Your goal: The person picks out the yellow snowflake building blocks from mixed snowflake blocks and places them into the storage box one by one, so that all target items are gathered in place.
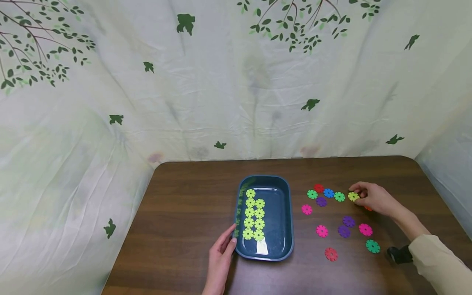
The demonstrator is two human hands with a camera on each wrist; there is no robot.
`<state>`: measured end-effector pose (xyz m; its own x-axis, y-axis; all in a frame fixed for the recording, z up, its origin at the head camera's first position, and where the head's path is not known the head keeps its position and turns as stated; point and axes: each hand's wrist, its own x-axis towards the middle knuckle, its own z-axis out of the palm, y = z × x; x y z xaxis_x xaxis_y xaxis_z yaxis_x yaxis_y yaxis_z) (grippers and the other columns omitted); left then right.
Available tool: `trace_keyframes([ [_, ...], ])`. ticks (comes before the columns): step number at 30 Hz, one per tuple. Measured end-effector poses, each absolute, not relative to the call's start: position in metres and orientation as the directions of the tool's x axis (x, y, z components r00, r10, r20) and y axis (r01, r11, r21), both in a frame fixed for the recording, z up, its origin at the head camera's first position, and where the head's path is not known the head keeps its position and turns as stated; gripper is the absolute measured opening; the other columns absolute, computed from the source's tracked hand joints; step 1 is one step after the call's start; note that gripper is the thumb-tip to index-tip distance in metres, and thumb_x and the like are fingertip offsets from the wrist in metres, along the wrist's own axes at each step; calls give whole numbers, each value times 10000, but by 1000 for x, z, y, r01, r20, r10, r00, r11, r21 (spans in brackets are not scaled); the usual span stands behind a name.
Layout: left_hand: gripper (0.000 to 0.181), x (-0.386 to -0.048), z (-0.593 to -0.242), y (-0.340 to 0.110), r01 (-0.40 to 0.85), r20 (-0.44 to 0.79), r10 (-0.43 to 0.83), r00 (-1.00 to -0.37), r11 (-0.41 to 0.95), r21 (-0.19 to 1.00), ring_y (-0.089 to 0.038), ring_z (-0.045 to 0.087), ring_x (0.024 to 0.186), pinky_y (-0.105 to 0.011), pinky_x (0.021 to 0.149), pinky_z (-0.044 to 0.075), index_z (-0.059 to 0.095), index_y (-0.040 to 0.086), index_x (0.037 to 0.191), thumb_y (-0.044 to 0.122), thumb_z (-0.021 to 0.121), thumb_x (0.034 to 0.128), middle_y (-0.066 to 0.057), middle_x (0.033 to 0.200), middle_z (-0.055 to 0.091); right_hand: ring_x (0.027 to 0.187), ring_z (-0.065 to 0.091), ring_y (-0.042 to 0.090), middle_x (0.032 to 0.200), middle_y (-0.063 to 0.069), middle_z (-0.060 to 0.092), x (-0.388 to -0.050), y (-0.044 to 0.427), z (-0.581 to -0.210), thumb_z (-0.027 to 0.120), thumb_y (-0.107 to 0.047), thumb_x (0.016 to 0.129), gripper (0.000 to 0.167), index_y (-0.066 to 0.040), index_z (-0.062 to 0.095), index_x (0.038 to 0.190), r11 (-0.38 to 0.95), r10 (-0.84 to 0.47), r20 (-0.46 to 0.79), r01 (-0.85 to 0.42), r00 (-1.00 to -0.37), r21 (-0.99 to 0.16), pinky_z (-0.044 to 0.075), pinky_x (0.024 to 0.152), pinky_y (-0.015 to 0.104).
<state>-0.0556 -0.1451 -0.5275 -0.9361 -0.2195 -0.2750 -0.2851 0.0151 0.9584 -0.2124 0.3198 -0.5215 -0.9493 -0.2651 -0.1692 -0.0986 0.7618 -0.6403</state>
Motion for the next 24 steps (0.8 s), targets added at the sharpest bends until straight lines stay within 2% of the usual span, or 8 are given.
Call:
trace_keyframes([
  [6, 368, -54, -527, -144, -276, -267, -211, -940, 10, 961, -326, 408, 1360, -492, 1081, 359, 611, 171, 1353, 138, 569, 989, -105, 1457, 485, 820, 505, 216, 914, 40, 568, -211, 320, -522, 713, -14, 816, 346, 36, 613, 1143, 758, -297, -164, -128, -941, -640, 455, 642, 268],
  [10, 372, -54, -527, -144, -275, -271, -197, -942, -8, 961, -319, 405, 1363, -469, 1080, 363, 603, 161, 1360, 137, 567, 991, -108, 1464, 478, 821, 505, 226, 909, 45, 556, -210, 322, -523, 741, -33, 807, 373, 45, 617, 1149, 778, -285, -144, -142, -948, -612, 453, 651, 303],
  [16, 371, -54, -526, -144, -288, -282, -203, -938, 0, 958, -337, 404, 1361, -487, 1074, 366, 606, 168, 1359, 147, 566, 991, -113, 1467, 473, 838, 520, 252, 923, 70, 571, -210, 324, -520, 768, -70, 807, 322, 35, 648, 1087, 790, -295, -136, -162, -946, -591, 475, 696, 363],
  [24, 372, -56, -526, -145, -286, -281, -202, -938, -5, 958, -336, 398, 1364, -489, 1077, 362, 605, 165, 1359, 145, 569, 990, -112, 1467, 473, 818, 499, 214, 887, 45, 558, -215, 323, -517, 797, -118, 789, 290, -4, 615, 985, 765, -342, -195, -152, -919, -626, 454, 672, 304],
])
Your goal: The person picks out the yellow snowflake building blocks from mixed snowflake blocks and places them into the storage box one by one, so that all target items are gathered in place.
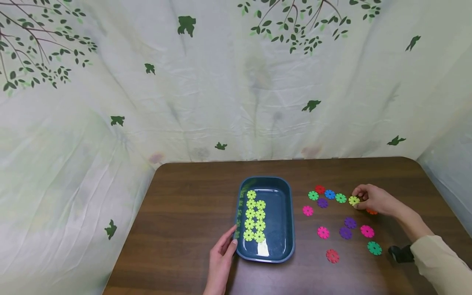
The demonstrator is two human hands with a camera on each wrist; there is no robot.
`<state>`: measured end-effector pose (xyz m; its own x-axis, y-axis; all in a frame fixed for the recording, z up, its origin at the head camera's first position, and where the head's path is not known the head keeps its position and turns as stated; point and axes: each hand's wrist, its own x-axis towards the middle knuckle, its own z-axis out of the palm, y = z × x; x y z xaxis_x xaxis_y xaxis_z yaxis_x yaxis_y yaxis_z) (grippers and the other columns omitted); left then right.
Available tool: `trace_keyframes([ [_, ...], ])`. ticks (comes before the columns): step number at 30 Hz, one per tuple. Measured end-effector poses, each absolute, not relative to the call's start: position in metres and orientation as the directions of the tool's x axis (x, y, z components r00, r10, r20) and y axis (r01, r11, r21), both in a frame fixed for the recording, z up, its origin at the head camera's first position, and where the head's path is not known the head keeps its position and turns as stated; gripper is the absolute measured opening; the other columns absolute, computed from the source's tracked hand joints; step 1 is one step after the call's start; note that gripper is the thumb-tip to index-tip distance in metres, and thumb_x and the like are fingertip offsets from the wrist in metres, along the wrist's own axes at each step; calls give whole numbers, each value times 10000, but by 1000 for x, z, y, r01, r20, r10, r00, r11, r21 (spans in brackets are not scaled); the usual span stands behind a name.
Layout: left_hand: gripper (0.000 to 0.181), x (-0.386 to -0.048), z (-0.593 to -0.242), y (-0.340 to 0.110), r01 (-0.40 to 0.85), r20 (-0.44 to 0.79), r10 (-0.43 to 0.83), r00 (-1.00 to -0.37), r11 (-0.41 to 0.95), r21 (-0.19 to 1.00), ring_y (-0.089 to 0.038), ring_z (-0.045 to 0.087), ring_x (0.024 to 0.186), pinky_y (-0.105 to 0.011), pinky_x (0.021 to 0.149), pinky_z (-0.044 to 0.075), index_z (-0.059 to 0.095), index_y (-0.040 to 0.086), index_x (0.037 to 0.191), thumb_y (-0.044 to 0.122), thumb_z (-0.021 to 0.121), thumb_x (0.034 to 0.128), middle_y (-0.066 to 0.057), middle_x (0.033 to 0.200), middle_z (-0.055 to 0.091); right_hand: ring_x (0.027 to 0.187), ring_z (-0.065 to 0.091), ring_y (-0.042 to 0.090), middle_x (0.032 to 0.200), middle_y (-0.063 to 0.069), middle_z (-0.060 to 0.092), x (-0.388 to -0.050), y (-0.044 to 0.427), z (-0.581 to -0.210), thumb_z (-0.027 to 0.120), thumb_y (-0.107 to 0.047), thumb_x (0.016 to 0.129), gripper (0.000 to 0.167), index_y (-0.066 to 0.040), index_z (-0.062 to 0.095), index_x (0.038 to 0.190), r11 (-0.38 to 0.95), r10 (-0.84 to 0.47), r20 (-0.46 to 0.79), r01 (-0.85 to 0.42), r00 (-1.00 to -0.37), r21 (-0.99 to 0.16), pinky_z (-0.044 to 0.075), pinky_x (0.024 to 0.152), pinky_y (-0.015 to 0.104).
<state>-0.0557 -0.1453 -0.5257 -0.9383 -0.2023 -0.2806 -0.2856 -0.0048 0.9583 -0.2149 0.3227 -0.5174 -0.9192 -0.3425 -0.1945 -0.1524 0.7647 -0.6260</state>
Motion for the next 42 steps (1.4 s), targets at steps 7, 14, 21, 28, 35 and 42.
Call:
trace_keyframes([
  [7, 371, -55, -525, -145, -287, -282, -209, -936, -3, 958, -331, 417, 1351, -493, 1074, 369, 605, 160, 1357, 137, 565, 989, -111, 1459, 482, 838, 554, 223, 890, 36, 604, -210, 319, -519, 812, -123, 790, 308, -38, 599, 995, 766, -294, -160, -132, -942, -630, 483, 700, 343],
  [14, 373, -55, -525, -145, -278, -273, -205, -940, -6, 961, -323, 420, 1349, -484, 1075, 371, 603, 151, 1360, 130, 565, 989, -110, 1458, 483, 849, 609, 227, 896, 15, 652, -204, 313, -517, 751, -70, 841, 174, -89, 658, 987, 779, -238, -93, -133, -967, -612, 511, 709, 351],
  [21, 371, -56, -525, -145, -276, -273, -205, -940, -16, 961, -310, 427, 1346, -473, 1076, 372, 606, 149, 1356, 131, 570, 987, -107, 1454, 489, 830, 635, 209, 886, 3, 675, -195, 301, -510, 721, -42, 867, 123, -100, 690, 971, 777, -265, -34, -192, -964, -600, 527, 675, 313],
  [28, 367, -56, -526, -146, -271, -269, -206, -941, -16, 962, -298, 433, 1344, -455, 1075, 376, 612, 152, 1349, 131, 572, 985, -104, 1448, 496, 800, 643, 189, 872, -5, 682, -189, 291, -508, 721, -10, 854, 142, -95, 697, 965, 771, -289, 10, -239, -957, -590, 534, 657, 297],
  [35, 376, -55, -527, -146, -256, -258, -201, -945, -32, 966, -294, 427, 1347, -450, 1077, 373, 600, 124, 1358, 111, 568, 984, -103, 1446, 498, 803, 647, 172, 883, -26, 690, -185, 279, -498, 737, -34, 852, 162, -104, 712, 997, 751, -307, 56, -278, -950, -599, 542, 670, 273],
  [42, 374, -56, -527, -146, -269, -268, -201, -942, -23, 963, -300, 435, 1342, -457, 1072, 381, 602, 142, 1359, 129, 570, 986, -101, 1454, 491, 798, 642, 151, 879, -46, 691, -179, 261, -485, 733, -24, 851, 178, -103, 725, 1010, 738, -329, 77, -307, -941, -601, 544, 664, 273],
])
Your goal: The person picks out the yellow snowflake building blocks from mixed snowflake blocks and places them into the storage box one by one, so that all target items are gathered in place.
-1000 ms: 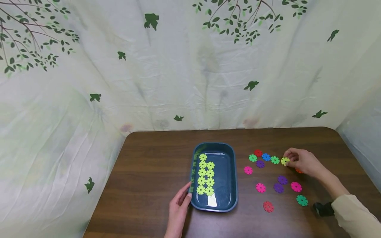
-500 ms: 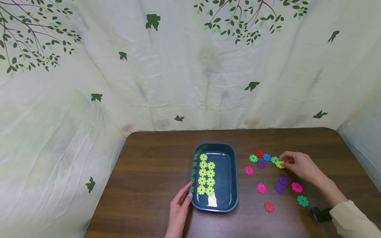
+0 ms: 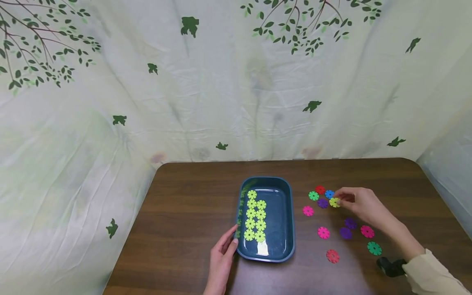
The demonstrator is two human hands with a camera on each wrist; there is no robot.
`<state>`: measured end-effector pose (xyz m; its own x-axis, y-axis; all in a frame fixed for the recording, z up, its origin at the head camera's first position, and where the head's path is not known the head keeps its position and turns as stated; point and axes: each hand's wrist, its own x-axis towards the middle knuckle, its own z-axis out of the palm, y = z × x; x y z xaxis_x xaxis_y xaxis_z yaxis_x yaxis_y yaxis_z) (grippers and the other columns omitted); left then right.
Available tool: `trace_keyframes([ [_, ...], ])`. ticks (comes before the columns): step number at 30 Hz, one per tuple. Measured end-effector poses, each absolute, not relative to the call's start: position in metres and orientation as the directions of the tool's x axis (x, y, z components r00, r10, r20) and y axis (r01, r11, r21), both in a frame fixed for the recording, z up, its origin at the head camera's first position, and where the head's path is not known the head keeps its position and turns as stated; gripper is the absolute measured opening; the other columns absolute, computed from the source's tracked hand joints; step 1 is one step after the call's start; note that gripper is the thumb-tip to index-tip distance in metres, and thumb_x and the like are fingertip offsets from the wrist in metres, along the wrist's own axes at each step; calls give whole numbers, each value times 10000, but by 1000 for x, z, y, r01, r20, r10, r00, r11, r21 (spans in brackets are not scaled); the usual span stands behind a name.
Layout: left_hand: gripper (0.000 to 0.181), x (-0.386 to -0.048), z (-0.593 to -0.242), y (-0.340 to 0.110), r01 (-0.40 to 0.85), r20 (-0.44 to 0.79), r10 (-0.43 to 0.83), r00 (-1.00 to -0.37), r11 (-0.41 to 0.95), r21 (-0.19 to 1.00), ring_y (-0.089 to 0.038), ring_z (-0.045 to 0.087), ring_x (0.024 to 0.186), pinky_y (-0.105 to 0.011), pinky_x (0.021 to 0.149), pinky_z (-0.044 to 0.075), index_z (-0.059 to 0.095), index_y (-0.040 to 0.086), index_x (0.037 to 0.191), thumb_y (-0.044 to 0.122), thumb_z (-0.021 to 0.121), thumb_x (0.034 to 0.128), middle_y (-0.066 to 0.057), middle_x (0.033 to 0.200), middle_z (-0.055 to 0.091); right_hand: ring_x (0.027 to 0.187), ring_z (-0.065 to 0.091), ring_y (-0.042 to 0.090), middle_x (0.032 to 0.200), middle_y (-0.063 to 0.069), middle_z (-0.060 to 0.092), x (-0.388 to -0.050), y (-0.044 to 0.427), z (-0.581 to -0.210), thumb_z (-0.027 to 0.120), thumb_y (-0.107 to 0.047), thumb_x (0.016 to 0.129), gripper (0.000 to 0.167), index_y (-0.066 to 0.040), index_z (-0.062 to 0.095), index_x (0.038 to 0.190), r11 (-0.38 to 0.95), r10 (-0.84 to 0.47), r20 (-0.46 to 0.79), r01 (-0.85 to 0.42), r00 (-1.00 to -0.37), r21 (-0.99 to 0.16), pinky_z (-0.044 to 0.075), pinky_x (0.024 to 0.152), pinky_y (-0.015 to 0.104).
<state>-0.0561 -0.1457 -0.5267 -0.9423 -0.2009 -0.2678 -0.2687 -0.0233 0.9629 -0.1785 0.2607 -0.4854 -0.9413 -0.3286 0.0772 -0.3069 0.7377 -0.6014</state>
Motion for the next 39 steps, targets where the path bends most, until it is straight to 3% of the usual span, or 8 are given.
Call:
trace_keyframes([
  [19, 377, -55, -528, -146, -275, -275, -201, -940, -29, 961, -309, 414, 1356, -467, 1077, 370, 599, 137, 1362, 125, 568, 987, -104, 1458, 486, 832, 641, 145, 909, -54, 675, -177, 212, -468, 734, -20, 858, 193, -154, 700, 992, 644, -353, 89, -311, -932, -699, 557, 693, 268],
  [27, 375, -54, -528, -146, -277, -278, -203, -939, -32, 960, -308, 417, 1355, -464, 1075, 372, 599, 134, 1361, 124, 569, 987, -104, 1455, 490, 863, 649, 296, 925, 29, 669, -181, 193, -463, 690, -75, 910, 128, -106, 665, 1032, 479, -375, 27, -218, -927, -850, 569, 679, 319],
  [33, 374, -55, -528, -146, -278, -277, -203, -939, -25, 960, -313, 422, 1352, -470, 1071, 376, 598, 141, 1363, 136, 569, 989, -103, 1457, 487, 859, 622, 201, 933, 33, 655, -183, 175, -464, 681, -70, 912, 120, -91, 660, 1028, 468, -366, 46, -226, -929, -854, 549, 735, 266],
  [39, 369, -56, -528, -146, -266, -262, -203, -943, -12, 964, -314, 426, 1348, -475, 1072, 378, 606, 154, 1356, 136, 569, 989, -101, 1454, 491, 832, 630, 207, 921, 39, 651, -187, 160, -468, 688, -57, 904, 132, -100, 668, 1027, 447, -345, 50, -211, -937, -869, 559, 712, 275],
])
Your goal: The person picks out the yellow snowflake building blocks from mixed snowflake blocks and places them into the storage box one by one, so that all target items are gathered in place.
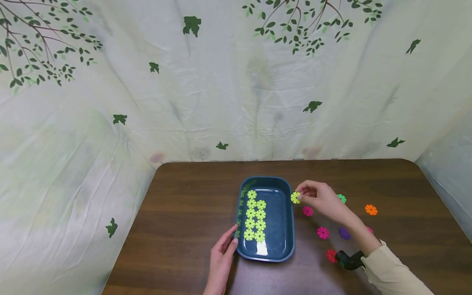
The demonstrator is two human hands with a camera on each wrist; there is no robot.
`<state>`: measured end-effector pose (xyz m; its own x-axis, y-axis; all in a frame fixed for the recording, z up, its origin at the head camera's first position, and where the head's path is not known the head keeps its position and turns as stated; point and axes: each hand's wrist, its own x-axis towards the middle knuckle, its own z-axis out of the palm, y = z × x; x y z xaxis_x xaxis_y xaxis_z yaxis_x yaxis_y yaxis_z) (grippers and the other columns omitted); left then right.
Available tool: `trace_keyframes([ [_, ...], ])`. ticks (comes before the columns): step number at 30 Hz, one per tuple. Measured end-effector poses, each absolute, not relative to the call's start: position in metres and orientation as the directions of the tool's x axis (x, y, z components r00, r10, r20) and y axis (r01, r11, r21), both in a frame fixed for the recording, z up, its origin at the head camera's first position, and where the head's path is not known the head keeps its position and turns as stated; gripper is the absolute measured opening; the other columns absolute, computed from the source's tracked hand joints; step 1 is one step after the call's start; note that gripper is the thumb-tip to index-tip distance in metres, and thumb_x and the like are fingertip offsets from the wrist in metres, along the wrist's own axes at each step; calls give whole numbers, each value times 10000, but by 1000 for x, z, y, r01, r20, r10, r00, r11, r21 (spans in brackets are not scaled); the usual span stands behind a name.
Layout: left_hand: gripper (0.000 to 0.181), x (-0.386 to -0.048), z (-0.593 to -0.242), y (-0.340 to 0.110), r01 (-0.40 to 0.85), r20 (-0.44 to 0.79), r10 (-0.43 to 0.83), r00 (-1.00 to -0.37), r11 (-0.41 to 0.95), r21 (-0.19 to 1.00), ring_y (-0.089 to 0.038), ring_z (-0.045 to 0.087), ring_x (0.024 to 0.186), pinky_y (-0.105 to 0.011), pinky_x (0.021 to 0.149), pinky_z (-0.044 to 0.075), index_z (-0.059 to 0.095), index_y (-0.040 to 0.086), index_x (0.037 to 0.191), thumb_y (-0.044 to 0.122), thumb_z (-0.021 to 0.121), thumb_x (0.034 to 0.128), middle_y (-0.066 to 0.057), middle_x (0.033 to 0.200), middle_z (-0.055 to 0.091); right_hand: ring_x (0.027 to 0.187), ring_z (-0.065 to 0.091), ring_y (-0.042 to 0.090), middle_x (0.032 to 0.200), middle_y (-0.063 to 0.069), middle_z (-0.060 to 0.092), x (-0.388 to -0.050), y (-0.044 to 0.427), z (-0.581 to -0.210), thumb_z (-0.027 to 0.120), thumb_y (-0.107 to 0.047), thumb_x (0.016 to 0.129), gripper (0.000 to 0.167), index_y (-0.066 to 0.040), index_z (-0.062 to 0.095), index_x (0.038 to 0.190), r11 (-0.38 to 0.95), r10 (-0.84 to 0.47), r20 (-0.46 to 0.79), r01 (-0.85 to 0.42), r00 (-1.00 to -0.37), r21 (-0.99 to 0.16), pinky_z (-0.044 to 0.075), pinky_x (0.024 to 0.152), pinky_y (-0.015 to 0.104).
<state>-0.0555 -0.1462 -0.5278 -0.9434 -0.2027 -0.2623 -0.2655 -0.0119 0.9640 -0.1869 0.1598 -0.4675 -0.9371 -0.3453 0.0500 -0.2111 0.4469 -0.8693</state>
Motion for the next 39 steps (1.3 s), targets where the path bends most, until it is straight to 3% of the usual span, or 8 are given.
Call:
trace_keyframes([
  [9, 368, -57, -527, -146, -268, -262, -208, -942, 0, 963, -325, 417, 1353, -489, 1074, 369, 609, 158, 1352, 137, 570, 987, -104, 1456, 488, 842, 650, 288, 960, 67, 657, -188, 138, -466, 690, -74, 910, 148, -97, 666, 1054, 378, -303, 44, -162, -952, -911, 584, 740, 414],
  [14, 365, -57, -527, -146, -267, -262, -213, -941, -8, 964, -326, 418, 1352, -491, 1075, 367, 615, 164, 1348, 134, 572, 986, -107, 1456, 486, 810, 656, 298, 939, 64, 667, -191, 121, -467, 693, -77, 909, 116, -90, 675, 1023, 378, -263, 62, -162, -963, -912, 577, 725, 348],
  [20, 367, -56, -527, -146, -274, -272, -208, -940, -17, 962, -326, 422, 1349, -485, 1072, 373, 609, 157, 1354, 139, 567, 990, -111, 1460, 482, 762, 628, 207, 923, 53, 656, -196, 104, -463, 703, -68, 895, 128, -81, 686, 1021, 437, -246, 38, -145, -969, -888, 575, 712, 324],
  [32, 380, -56, -528, -147, -270, -272, -191, -943, -37, 962, -314, 411, 1358, -466, 1077, 368, 593, 133, 1368, 135, 568, 989, -108, 1462, 480, 704, 585, 199, 829, 48, 627, -209, 82, -444, 668, -29, 883, 103, -32, 682, 985, 554, -319, -102, -98, -942, -827, 536, 648, 305],
  [39, 379, -56, -529, -147, -282, -283, -189, -940, -33, 959, -318, 411, 1358, -472, 1075, 370, 591, 139, 1371, 142, 564, 993, -113, 1467, 474, 706, 611, 239, 809, 63, 632, -215, 71, -444, 644, -26, 901, 108, -3, 673, 1003, 545, -339, -164, -51, -926, -837, 517, 633, 318],
])
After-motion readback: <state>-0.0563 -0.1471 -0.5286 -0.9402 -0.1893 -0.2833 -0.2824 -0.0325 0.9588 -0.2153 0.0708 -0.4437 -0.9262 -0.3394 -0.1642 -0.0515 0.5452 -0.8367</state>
